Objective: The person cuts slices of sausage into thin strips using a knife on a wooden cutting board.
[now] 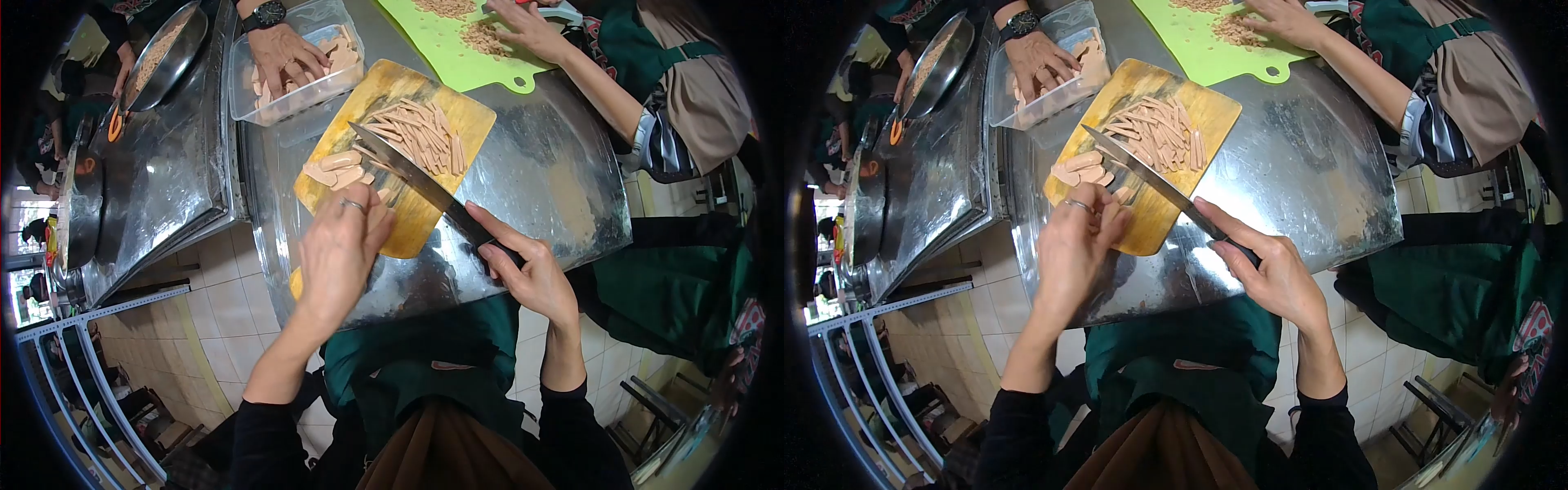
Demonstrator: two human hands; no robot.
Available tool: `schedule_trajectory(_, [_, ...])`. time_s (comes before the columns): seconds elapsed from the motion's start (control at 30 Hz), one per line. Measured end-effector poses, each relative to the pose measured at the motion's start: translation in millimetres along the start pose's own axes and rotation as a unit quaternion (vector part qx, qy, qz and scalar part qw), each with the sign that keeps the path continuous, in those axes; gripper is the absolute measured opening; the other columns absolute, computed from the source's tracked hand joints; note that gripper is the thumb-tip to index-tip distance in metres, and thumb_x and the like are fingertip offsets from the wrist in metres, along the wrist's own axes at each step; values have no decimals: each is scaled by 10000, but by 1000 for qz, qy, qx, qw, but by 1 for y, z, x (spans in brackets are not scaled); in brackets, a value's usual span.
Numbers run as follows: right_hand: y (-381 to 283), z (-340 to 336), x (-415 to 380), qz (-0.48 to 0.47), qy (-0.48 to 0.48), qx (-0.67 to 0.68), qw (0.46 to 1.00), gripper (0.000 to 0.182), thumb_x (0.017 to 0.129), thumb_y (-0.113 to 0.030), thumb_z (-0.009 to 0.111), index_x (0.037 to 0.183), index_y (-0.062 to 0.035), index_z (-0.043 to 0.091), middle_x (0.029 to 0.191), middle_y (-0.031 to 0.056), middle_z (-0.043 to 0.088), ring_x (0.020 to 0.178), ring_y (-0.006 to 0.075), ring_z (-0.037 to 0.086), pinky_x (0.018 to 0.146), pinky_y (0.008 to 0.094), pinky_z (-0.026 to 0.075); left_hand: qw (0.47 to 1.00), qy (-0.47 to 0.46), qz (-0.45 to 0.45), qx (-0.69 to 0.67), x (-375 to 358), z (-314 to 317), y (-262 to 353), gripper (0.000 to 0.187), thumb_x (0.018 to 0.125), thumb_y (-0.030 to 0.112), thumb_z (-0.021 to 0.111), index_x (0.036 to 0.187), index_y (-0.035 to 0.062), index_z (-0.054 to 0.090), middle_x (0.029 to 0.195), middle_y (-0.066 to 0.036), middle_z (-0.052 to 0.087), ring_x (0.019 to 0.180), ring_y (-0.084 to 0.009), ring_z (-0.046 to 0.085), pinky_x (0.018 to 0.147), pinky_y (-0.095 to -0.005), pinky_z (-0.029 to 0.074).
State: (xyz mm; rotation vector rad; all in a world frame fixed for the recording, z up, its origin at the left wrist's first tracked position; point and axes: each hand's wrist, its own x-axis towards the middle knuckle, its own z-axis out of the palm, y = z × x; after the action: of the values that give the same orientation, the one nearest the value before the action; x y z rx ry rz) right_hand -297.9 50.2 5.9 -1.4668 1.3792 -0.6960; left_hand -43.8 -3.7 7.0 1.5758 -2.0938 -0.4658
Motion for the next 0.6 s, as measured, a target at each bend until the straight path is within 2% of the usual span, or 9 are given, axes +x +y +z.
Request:
schedule_trajectory(0.07, [5,2,0,-22,5,-9,1000,443,995,-87,620,1437,-115,628,1374,139,681,1079,300,731,924,374,564,999,-25,-21,8,-8,9,1,280,886,195,780,1030,50,588,953,-132,649,958,-349,658,750,-461,531])
schedule_trajectory(0.17, [6,2,-1,-27,6,-8,1000,434,999,-95,616,1432,-105,628,1390,142,667,1215,347,679,987,391,549,999,24,19,11,-10,16,-3,284,896,196,805,1086,49,655,949,-127,682,798,-275,684,721,-380,549])
schedule_trajectory(0.2, [6,2,-1,-24,5,-4,1000,431,1000,-98,615,1431,-101,628,1395,143,664,1237,354,668,1001,395,545,1000,18,-3,-11,-10,14,-3,284,902,189,797,1105,45,660,963,-127,683,803,-267,683,730,-373,547])
schedule_trajectory(0.27, [4,0,-1,-6,3,10,1000,426,1003,-105,614,1428,-91,627,1402,141,658,1231,348,674,1015,397,542,997,7,-47,-56,-6,8,-8,288,915,176,781,1141,37,671,990,-128,683,812,-251,680,747,-358,545])
schedule_trajectory(0.3, [2,-1,-2,9,1,17,1000,423,1005,-109,614,1427,-86,627,1407,140,655,1232,346,674,1023,399,540,999,26,-17,-37,-3,8,-15,254,924,157,770,1124,20,695,987,-119,688,801,-224,670,737,-341,537])
schedule_trajectory(0.4, [-3,-2,-1,42,-5,26,999,414,1012,-121,613,1422,-70,627,1422,128,647,1249,346,663,1048,404,530,991,-61,-81,-84,3,-2,-21,231,922,149,770,1098,10,716,995,-123,697,792,-227,673,730,-339,538])
schedule_trajectory(0.43, [2,-1,-1,22,-2,23,999,412,1014,-125,613,1421,-65,627,1425,124,645,1254,345,660,1050,404,529,993,-66,-72,-69,5,-3,-21,218,918,141,773,1080,4,723,1009,-133,705,788,-234,680,726,-342,541])
schedule_trajectory(0.53, [5,2,-1,-13,4,10,1000,403,1019,-131,610,1415,-58,631,1433,118,640,1261,347,654,1049,402,530,1000,-2,-5,-5,6,3,-30,215,915,184,762,1064,34,723,979,-110,692,800,-264,694,731,-394,541])
schedule_trajectory(0.6, [6,5,-3,-24,5,7,1000,407,1021,-112,608,1423,-54,624,1408,110,657,1066,260,619,918,360,531,999,-6,-41,-24,9,2,-30,212,911,174,766,1063,32,722,964,-112,690,792,-271,697,724,-395,542])
